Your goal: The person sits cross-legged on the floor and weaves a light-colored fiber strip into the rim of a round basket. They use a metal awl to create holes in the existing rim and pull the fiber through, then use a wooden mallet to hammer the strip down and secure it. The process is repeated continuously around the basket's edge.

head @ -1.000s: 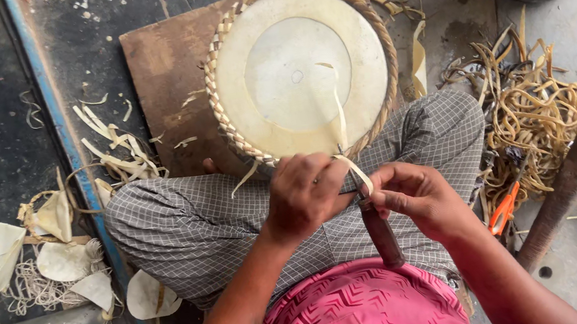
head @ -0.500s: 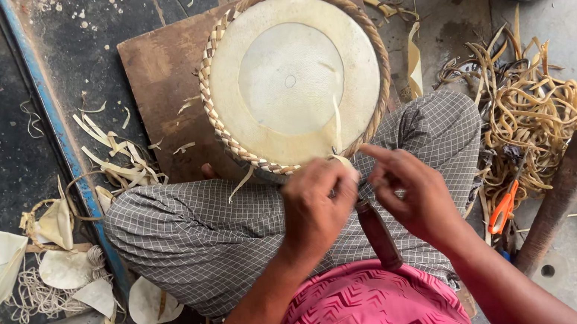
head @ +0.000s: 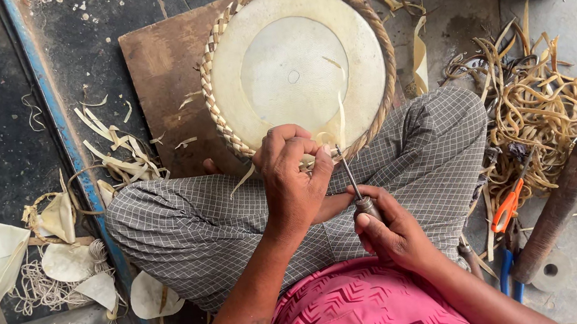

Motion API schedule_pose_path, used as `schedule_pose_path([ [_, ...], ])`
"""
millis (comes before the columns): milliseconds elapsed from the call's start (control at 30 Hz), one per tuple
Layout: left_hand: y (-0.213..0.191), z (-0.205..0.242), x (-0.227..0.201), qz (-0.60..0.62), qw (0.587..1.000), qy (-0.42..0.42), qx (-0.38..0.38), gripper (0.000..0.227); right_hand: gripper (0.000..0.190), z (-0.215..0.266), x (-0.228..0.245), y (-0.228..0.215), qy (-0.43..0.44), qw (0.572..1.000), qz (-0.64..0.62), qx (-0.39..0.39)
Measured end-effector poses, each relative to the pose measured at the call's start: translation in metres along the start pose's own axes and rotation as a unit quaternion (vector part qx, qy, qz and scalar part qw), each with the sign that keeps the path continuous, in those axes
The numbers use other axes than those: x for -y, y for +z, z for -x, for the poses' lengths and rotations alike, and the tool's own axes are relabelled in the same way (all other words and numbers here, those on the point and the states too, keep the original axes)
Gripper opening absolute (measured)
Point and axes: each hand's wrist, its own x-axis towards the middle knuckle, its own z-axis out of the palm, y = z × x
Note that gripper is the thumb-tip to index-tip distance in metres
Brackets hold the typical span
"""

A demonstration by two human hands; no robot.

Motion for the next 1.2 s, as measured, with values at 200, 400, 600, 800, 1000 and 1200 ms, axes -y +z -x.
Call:
schedule_pose_path([
  [200,0.007,0.003,0.001,-0.04,0.999,0.0,-0.002,0.017,0.052,0.001,0.002,-0.002,0.002,1.0,0.012,-0.001],
  [400,0.008,0.004,0.006,-0.035,0.999,0.007,-0.001,0.015,0.052,0.0,0.004,-0.001,0.0,1.0,0.022,0.0],
  [600,0.008,0.005,0.005,-0.031,0.999,0.004,-0.003,0.015,0.052,-0.001,0.002,-0.002,-0.011,1.0,0.013,0.007],
  [800,0.009,0.004,0.003,-0.03,1.0,0.0,-0.001,0.015,0.053,-0.002,0.001,-0.003,-0.009,1.0,0.012,0.007],
  [1000,0.014,0.006,-0.004,-0.085,0.996,0.032,-0.009,0.016,0.047,-0.003,-0.003,-0.004,-0.007,1.0,-0.024,0.01],
  [1200,0.019,0.012,-0.003,-0.066,0.997,0.032,-0.026,0.017,0.031,-0.011,-0.007,-0.013,-0.021,0.998,-0.057,0.023],
])
